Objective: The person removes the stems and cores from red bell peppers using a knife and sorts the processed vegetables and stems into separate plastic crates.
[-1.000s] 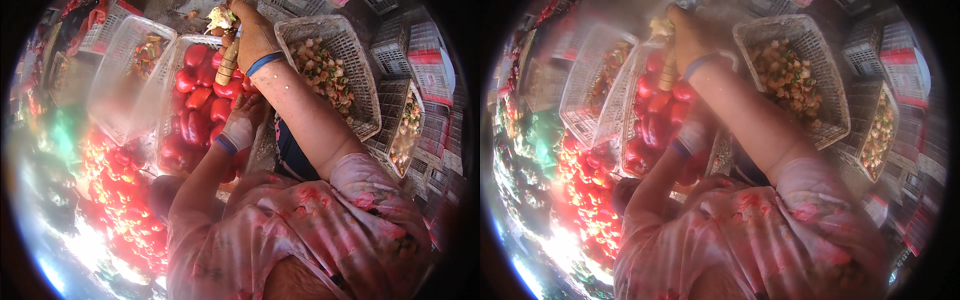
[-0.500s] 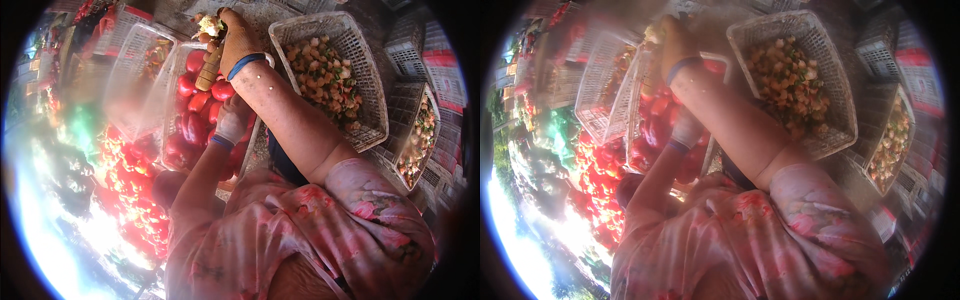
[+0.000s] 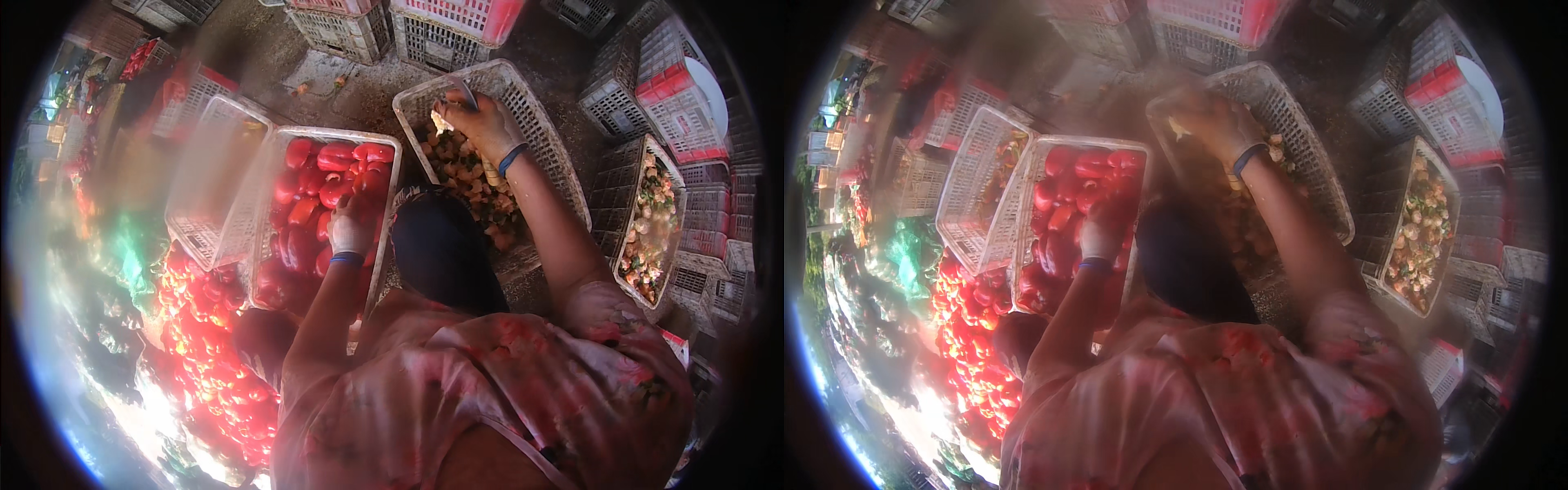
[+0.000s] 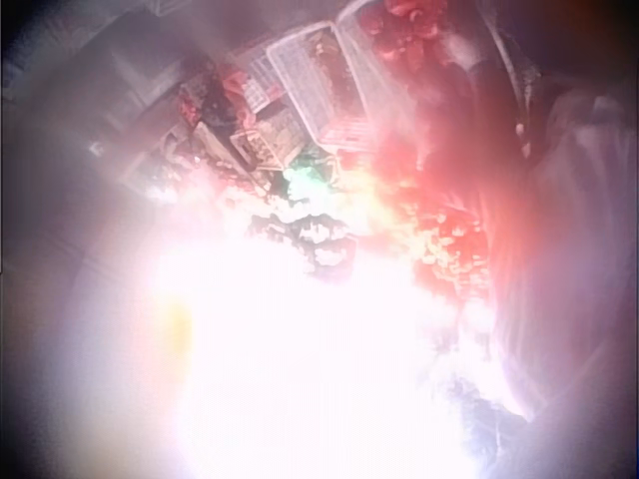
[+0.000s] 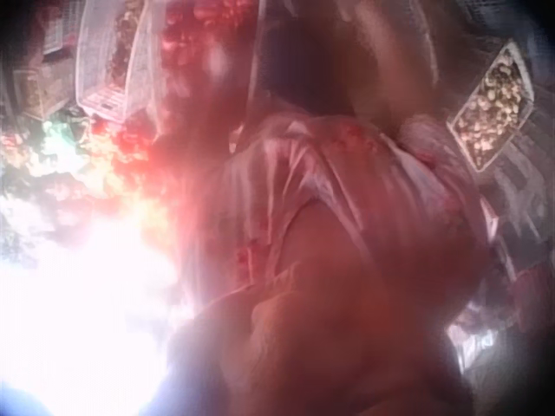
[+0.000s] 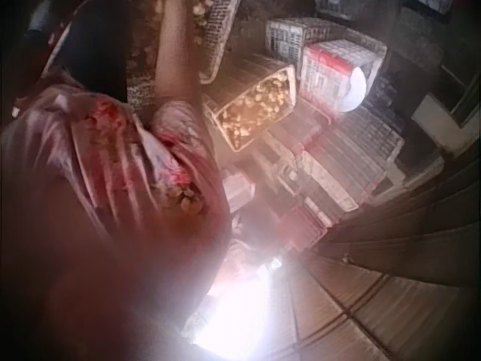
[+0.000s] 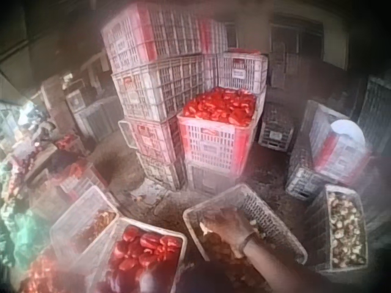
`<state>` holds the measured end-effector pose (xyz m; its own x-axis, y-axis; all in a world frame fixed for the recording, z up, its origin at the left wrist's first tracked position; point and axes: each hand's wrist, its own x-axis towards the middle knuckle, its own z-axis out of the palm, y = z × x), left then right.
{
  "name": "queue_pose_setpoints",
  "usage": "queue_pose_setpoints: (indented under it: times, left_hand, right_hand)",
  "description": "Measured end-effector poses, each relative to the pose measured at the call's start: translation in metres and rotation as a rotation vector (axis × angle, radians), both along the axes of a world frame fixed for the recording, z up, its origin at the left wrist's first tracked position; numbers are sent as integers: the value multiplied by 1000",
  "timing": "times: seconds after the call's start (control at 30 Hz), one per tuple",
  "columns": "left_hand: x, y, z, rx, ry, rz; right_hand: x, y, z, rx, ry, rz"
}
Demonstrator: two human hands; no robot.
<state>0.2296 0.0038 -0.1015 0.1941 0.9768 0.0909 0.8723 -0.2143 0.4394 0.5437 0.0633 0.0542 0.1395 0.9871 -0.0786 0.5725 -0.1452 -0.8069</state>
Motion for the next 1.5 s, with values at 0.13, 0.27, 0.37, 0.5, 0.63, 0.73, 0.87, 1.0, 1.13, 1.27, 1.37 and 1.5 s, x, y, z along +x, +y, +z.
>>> queue_pose_setpoints:
  times: [0.13, 0.27, 0.37, 0.5, 0.63, 0.73, 0.87, 1.0, 1.13, 1.27, 1.37, 1.5]
  left_hand:
    - [11, -4, 50, -98, -232, 229]
    - [38, -12, 133, -219, -918, 310]
    - [55, -34, 207, -258, -1130, 236]
    - [66, -62, 255, -87, -1155, -114]
    - [91, -89, 281, -164, -1274, -33]
    - [92, -95, 269, -197, -1440, -10]
    - [92, -101, 261, -206, -1445, 131]
    - [77, -104, 272, -166, -1345, 111]
    - [48, -111, 259, -3, -1483, -16]
    - [20, -108, 241, 91, -1208, 10]
    - [9, -118, 241, 137, -1328, 159]
    - [-26, -122, 223, -249, -1720, 417]
  right_hand:
    - [37, -48, 13, -161, 143, -108]
    - [7, -65, 40, 11, 560, -79]
    - [-37, -75, 75, 93, 708, 42]
    - [-78, -84, 78, 264, 466, 151]
    - [-108, -114, 89, 647, 210, 216]
    - [-128, -119, 74, 599, 263, 165]
    - [-149, -106, 48, 366, 728, 152]
    - [-159, -96, 39, 266, 665, 260]
    - [-183, -94, 37, 542, 424, 355]
    - [-209, -113, 59, 147, 1005, 327]
    - [-220, -98, 19, 295, 413, 401]
    - [-263, -111, 31, 275, -214, 539]
